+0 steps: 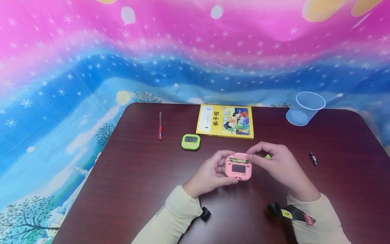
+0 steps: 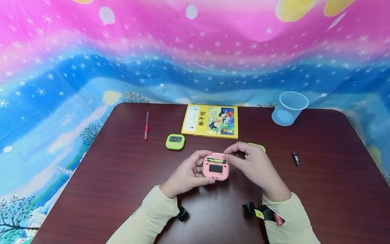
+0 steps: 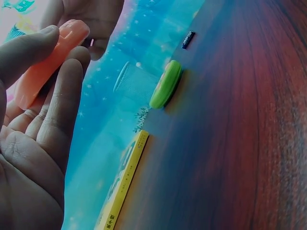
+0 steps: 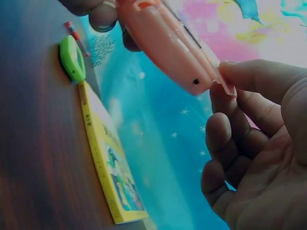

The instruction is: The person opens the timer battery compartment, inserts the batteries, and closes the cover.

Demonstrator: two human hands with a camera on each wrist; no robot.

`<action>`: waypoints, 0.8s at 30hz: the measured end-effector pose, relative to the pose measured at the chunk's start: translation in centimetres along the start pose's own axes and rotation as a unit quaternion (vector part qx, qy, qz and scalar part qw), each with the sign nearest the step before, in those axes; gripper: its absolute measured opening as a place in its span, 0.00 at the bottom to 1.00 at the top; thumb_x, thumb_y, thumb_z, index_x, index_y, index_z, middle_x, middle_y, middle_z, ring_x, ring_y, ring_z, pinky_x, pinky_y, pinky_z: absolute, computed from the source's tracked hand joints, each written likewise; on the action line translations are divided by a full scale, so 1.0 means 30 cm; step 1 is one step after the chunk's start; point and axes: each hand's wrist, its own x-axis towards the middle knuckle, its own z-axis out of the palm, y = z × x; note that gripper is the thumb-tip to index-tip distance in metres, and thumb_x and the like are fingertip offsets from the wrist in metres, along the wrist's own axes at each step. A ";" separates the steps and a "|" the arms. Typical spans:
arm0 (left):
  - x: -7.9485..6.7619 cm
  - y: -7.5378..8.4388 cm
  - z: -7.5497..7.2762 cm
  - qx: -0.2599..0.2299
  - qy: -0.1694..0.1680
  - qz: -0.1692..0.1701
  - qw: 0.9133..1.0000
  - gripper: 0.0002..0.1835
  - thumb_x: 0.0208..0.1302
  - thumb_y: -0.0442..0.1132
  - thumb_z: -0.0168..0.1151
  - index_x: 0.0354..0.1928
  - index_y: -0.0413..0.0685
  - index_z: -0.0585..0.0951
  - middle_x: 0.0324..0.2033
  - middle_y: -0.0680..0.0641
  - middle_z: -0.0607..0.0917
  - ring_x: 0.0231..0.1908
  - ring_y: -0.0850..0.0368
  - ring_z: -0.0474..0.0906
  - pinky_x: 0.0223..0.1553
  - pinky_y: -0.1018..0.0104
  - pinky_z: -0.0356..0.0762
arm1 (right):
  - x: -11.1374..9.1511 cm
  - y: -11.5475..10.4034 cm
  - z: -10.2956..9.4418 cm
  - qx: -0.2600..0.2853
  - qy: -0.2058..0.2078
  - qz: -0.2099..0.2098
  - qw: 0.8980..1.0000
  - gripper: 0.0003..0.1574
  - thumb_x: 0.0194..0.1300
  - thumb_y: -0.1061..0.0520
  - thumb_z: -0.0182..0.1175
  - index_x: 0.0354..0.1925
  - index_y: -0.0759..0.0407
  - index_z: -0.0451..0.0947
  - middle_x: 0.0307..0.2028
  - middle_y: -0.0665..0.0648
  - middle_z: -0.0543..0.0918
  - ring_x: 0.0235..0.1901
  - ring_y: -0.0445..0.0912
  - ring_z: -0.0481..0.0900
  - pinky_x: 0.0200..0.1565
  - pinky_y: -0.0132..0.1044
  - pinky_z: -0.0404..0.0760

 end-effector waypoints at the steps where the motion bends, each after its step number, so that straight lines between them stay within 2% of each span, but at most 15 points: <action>1: -0.001 -0.001 -0.001 0.001 0.001 -0.002 1.000 0.38 0.57 0.25 0.73 0.67 0.49 0.67 0.56 0.37 0.81 0.46 0.61 0.85 0.48 0.62 0.85 | 0.004 0.004 0.004 0.006 -0.005 0.003 1.000 0.06 0.65 0.51 0.69 0.40 0.49 0.86 0.33 0.48 0.86 0.35 0.50 0.76 0.33 0.35 0.76; 4: -0.005 -0.004 -0.001 0.004 0.003 -0.013 1.000 0.38 0.56 0.26 0.73 0.67 0.50 0.68 0.54 0.43 0.83 0.46 0.61 0.85 0.48 0.63 0.85 | 0.009 0.022 0.019 0.015 -0.011 0.008 1.000 0.05 0.66 0.53 0.69 0.41 0.51 0.86 0.34 0.49 0.85 0.37 0.50 0.76 0.35 0.36 0.77; 7: -0.010 -0.007 -0.001 0.010 0.003 -0.019 1.000 0.38 0.56 0.27 0.74 0.67 0.50 0.68 0.52 0.46 0.84 0.46 0.61 0.85 0.48 0.63 0.85 | 0.009 0.041 0.034 0.030 -0.007 -0.005 1.000 0.04 0.65 0.56 0.69 0.40 0.52 0.86 0.35 0.49 0.85 0.38 0.48 0.76 0.37 0.35 0.78; 15: -0.004 -0.002 -0.006 0.021 0.002 0.001 1.000 0.38 0.56 0.26 0.73 0.67 0.46 0.67 0.51 0.43 0.85 0.45 0.62 0.85 0.47 0.62 0.86 | 0.020 0.053 0.065 0.055 -0.009 -0.061 0.997 0.05 0.63 0.59 0.71 0.37 0.50 0.85 0.34 0.47 0.83 0.36 0.44 0.79 0.38 0.34 0.81; 24: -0.002 -0.003 0.002 0.020 0.001 0.000 1.000 0.39 0.57 0.27 0.73 0.68 0.41 0.66 0.51 0.40 0.84 0.45 0.62 0.85 0.47 0.63 0.86 | 0.011 0.068 0.069 0.060 0.011 -0.102 0.993 0.09 0.60 0.63 0.72 0.35 0.48 0.85 0.36 0.47 0.82 0.39 0.43 0.78 0.42 0.30 0.80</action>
